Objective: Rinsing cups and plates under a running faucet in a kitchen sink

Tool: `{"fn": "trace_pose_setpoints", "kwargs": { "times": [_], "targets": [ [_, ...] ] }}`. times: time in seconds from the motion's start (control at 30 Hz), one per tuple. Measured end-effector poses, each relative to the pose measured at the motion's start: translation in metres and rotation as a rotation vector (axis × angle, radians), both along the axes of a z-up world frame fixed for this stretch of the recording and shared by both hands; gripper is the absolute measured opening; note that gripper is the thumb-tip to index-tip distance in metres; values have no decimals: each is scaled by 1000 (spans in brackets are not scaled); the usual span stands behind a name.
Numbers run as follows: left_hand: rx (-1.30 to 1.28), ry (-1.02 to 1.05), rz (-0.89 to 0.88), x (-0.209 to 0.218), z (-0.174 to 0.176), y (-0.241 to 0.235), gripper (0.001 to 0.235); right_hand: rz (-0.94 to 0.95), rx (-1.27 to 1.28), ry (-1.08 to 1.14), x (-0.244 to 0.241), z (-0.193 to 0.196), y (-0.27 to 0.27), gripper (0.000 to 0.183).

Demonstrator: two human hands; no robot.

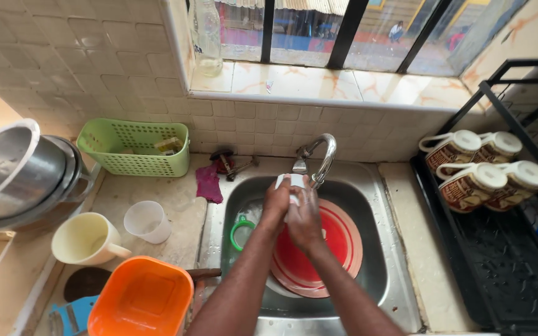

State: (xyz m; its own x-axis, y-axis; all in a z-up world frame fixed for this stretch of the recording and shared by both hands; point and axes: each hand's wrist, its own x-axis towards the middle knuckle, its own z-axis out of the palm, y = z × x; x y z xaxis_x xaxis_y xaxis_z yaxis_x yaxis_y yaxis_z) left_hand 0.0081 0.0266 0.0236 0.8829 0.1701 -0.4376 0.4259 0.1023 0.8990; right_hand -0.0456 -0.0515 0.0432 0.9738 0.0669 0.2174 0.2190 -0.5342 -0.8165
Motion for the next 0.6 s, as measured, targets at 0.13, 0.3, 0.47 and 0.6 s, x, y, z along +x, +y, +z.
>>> {"fn": "trace_pose_setpoints", "kwargs": {
  "times": [0.13,0.3,0.47,0.6],
  "targets": [
    [-52,-35,28,-13,30,3,62,-116,178,169,16,0,-4,69],
    [-205,-69,8,-20,47,-13,59,-236,259,193,25,15,-20,65],
    [-602,-158,48,-5,-7,-11,41,-196,587,352,2,56,-11,78],
    [-755,-138,44,-3,-13,-6,34,-137,903,475,19,41,-31,71]
  ]
}}
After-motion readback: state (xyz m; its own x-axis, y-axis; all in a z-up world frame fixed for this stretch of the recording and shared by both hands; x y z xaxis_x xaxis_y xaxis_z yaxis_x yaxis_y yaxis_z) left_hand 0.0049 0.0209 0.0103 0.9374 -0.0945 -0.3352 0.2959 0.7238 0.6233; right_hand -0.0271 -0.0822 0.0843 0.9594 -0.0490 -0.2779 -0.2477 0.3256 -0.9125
